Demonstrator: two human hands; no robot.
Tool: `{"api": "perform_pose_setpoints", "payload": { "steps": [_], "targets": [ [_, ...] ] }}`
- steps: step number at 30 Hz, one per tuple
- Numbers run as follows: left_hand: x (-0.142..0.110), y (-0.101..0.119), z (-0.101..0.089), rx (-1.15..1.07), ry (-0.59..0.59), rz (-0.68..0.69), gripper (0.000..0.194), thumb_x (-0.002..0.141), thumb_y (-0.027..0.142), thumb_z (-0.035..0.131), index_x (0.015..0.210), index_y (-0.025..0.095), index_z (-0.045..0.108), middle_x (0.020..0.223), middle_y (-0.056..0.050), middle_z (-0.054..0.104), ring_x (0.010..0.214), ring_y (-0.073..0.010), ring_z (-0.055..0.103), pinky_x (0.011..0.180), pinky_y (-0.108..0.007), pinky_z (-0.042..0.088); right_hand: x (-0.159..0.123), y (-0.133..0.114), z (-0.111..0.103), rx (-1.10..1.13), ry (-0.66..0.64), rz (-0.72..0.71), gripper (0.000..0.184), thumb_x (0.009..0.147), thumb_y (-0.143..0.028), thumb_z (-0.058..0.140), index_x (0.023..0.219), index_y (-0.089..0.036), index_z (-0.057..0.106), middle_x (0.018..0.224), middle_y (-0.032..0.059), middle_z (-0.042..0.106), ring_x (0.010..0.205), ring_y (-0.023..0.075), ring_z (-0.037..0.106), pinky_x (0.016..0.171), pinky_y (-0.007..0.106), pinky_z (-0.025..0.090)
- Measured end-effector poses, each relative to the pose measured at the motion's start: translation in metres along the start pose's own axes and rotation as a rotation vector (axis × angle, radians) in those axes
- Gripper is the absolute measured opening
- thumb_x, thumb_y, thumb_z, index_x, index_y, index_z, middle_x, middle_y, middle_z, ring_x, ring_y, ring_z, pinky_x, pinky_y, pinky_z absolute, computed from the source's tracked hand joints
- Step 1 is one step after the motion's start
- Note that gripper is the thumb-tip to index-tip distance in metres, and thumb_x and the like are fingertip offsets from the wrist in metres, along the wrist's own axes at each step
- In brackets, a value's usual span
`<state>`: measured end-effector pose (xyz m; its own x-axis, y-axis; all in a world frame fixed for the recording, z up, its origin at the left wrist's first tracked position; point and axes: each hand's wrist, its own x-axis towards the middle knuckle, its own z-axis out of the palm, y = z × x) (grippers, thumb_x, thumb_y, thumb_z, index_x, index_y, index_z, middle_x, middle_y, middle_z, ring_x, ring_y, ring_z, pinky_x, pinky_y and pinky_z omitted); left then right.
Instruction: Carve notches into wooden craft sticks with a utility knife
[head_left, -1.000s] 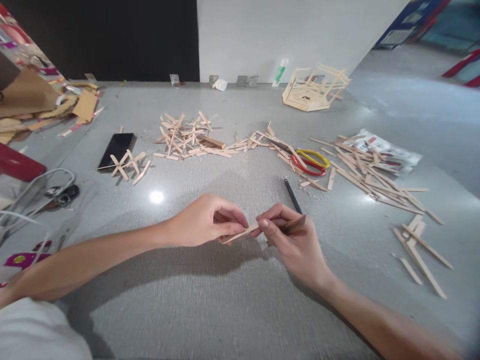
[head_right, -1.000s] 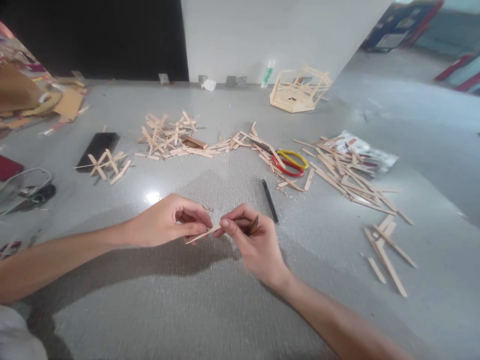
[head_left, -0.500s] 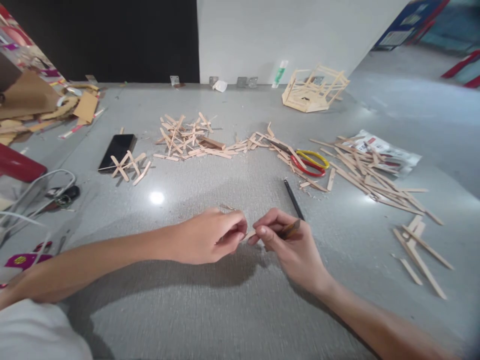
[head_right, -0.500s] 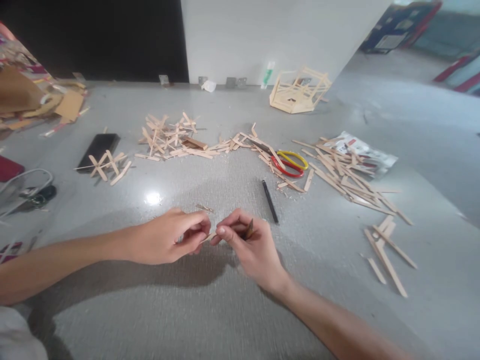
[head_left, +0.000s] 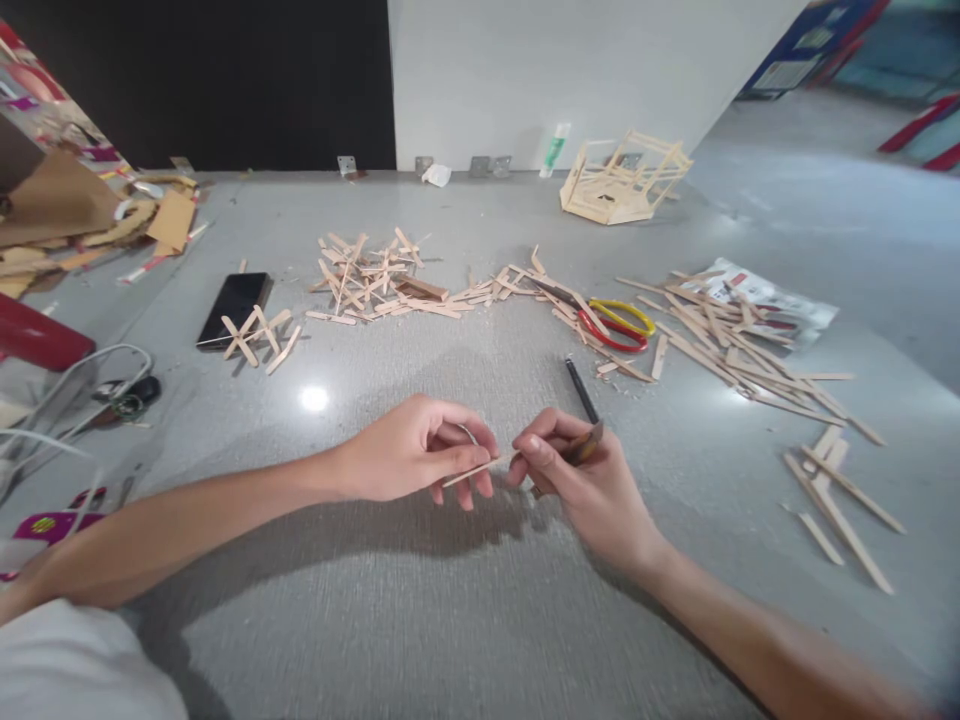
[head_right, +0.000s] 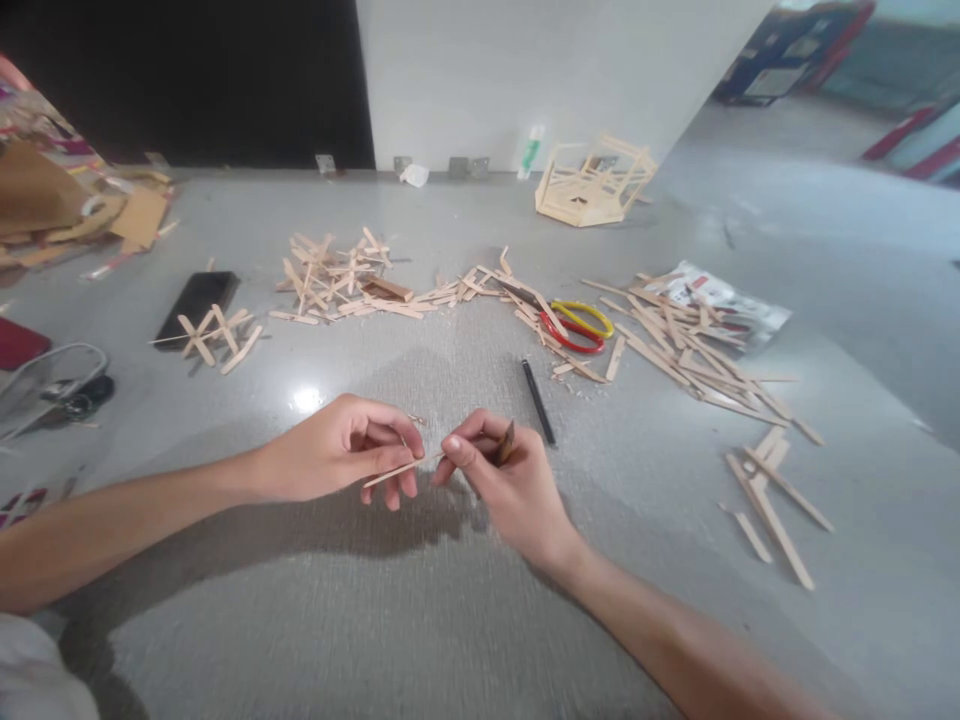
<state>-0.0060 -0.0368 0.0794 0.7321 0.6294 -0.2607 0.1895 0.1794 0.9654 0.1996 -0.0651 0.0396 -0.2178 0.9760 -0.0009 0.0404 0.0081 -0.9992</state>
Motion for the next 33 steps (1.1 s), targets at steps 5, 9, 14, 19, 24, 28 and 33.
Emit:
{"api": "perform_pose_setpoints", "payload": {
  "steps": [5,9,14,19,24,28,33],
  "targets": [
    [0.004,-0.002,-0.004,-0.091,-0.031,-0.032,0.033,0.096,0.040,0.050,0.100,0.012,0.065,0.089,-0.011,0.071,0.063,-0.0134,0.067,0.049,-0.021,0.049,-0.001,0.001,0.000,0.005,0.081,0.050,0.036,0.084,-0.048,0.064,0.066,-0.019,0.052,0.051,0.0007,0.063,0.039,0.0050,0.031,0.040,0.021,0.021],
    [0.003,0.000,-0.007,-0.113,-0.023,-0.058,0.034,0.093,0.042,0.056,0.108,0.012,0.063,0.091,-0.011,0.072,0.063,-0.0143,0.068,0.050,-0.022,0.050,-0.002,0.000,0.001,-0.029,0.145,0.058,0.040,0.084,-0.051,0.062,0.063,-0.019,0.050,0.048,-0.0003,0.059,0.039,0.0048,0.028,0.039,0.022,0.021],
    [0.004,-0.002,-0.010,0.077,0.071,-0.085,0.025,0.094,0.036,0.054,0.098,0.012,0.061,0.083,-0.008,0.071,0.060,-0.0127,0.066,0.046,-0.020,0.047,0.000,-0.001,-0.001,-0.152,0.177,0.013,0.029,0.084,-0.048,0.063,0.084,-0.020,0.054,0.055,-0.0046,0.052,0.045,0.0073,0.037,0.042,0.021,0.028],
    [0.014,-0.012,-0.020,0.220,0.111,-0.182,0.017,0.096,0.028,0.049,0.085,0.015,0.051,0.076,-0.006,0.069,0.058,-0.0125,0.064,0.043,-0.019,0.046,0.005,0.003,-0.013,-0.566,0.223,-0.201,0.025,0.100,-0.035,0.036,0.094,-0.021,0.055,0.078,0.0018,0.058,0.062,0.0104,0.051,0.056,0.024,0.041],
    [0.019,-0.026,-0.033,0.225,0.026,-0.215,0.013,0.097,0.025,0.047,0.089,0.015,0.051,0.076,-0.006,0.069,0.062,-0.0141,0.067,0.049,-0.022,0.052,0.005,0.012,-0.018,-1.126,-0.099,-0.529,0.024,0.098,-0.017,0.039,0.106,-0.015,0.062,0.078,0.0051,0.065,0.071,0.0148,0.060,0.062,0.027,0.043],
    [0.019,-0.030,-0.036,0.247,-0.010,-0.174,0.017,0.096,0.028,0.050,0.087,0.014,0.054,0.075,-0.006,0.069,0.058,-0.0135,0.067,0.049,-0.022,0.052,-0.003,0.021,-0.011,-1.383,-0.164,-0.664,0.031,0.093,-0.006,0.043,0.120,-0.009,0.058,0.076,0.0046,0.065,0.066,0.0153,0.059,0.054,0.027,0.040],
    [0.018,-0.027,-0.033,0.273,0.006,-0.168,0.017,0.096,0.022,0.048,0.083,0.013,0.055,0.072,-0.005,0.068,0.056,-0.0129,0.067,0.050,-0.021,0.053,-0.008,0.026,0.000,-1.450,-0.129,-0.697,0.025,0.093,-0.009,0.047,0.112,-0.012,0.063,0.070,0.0011,0.060,0.060,0.0135,0.054,0.050,0.027,0.037]
  ]
}}
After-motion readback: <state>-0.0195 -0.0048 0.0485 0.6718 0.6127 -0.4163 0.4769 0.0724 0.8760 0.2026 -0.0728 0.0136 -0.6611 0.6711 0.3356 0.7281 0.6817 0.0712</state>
